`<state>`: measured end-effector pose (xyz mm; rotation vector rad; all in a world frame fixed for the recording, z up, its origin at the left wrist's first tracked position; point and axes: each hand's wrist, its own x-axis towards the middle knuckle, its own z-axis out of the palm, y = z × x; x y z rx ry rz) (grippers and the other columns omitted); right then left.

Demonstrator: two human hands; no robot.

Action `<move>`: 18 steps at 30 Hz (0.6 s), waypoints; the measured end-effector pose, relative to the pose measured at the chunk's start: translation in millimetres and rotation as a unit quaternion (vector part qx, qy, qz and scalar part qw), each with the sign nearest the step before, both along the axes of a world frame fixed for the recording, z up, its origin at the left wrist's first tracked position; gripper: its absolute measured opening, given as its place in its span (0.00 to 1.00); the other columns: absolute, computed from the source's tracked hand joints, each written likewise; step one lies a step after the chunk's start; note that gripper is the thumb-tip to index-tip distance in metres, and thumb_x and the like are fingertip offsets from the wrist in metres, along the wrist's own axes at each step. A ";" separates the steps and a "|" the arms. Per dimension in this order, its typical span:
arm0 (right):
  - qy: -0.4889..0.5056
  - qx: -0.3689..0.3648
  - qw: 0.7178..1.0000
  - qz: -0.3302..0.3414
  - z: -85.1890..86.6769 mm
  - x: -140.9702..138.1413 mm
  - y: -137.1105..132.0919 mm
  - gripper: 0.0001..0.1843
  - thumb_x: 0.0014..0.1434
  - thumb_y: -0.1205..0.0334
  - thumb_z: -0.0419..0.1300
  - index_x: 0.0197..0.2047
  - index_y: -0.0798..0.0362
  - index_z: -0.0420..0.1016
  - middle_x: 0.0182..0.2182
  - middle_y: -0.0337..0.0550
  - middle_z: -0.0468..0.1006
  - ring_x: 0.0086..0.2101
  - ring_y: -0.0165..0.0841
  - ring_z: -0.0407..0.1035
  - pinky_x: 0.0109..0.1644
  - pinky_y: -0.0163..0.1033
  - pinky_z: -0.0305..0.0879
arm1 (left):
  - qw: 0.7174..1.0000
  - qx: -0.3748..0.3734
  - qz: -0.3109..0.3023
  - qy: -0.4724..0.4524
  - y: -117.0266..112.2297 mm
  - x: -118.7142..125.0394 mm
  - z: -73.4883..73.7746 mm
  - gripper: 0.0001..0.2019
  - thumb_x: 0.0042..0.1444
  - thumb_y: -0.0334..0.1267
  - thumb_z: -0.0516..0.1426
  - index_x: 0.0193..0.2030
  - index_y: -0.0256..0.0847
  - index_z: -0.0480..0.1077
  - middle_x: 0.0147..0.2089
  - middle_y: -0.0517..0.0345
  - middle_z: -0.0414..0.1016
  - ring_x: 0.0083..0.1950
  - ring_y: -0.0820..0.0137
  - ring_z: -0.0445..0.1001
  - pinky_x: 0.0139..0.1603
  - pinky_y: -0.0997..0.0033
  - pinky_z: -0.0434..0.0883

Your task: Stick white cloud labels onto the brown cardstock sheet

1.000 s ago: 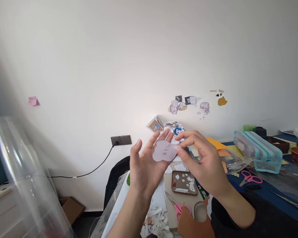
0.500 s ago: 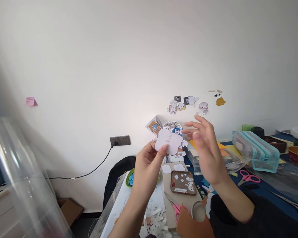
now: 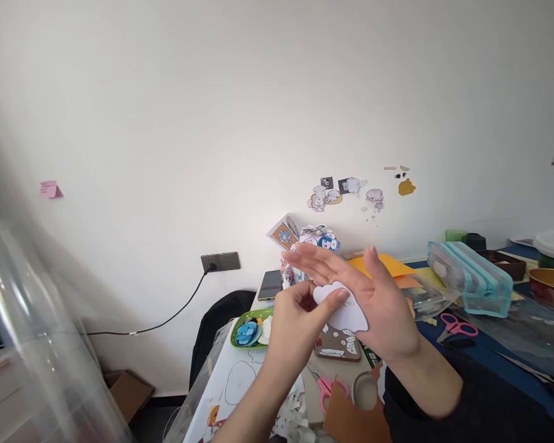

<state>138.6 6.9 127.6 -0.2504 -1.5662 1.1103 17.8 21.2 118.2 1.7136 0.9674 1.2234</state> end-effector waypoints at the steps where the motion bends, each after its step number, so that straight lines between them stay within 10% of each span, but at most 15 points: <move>1: 0.003 0.007 1.000 0.008 0.1 -0.4 -2.2 0.37 0.65 0.39 0.29 0.60 0.48 0.65 0.61 0.46 0.67 0.63 0.37 0.55 0.66 0.51 0.51 | 1.000 -0.017 -0.017 -0.002 3.1 -1.0 -1.0 0.22 0.46 0.56 0.63 0.21 0.39 0.64 0.20 0.64 0.57 0.22 0.76 0.54 0.22 0.74 0.51; 11: 0.033 0.016 0.997 0.074 1.4 -3.0 -12.6 0.34 0.64 0.37 0.36 0.59 0.46 0.68 0.59 0.45 0.70 0.63 0.41 0.57 0.67 0.54 0.47 | 0.995 -0.045 -0.063 -0.059 -1.6 -2.5 4.0 0.20 0.42 0.53 0.66 0.35 0.39 0.75 0.33 0.52 0.77 0.36 0.62 0.74 0.33 0.69 0.66; 18: 0.119 -0.019 0.979 0.163 -0.7 -13.8 -17.0 0.33 0.65 0.40 0.37 0.56 0.50 0.71 0.56 0.48 0.73 0.61 0.40 0.60 0.68 0.50 0.47 | 0.969 -0.076 -0.111 -0.208 -7.4 -5.0 6.0 0.13 0.42 0.44 0.69 0.31 0.39 0.76 0.28 0.57 0.76 0.31 0.69 0.75 0.32 0.73 0.69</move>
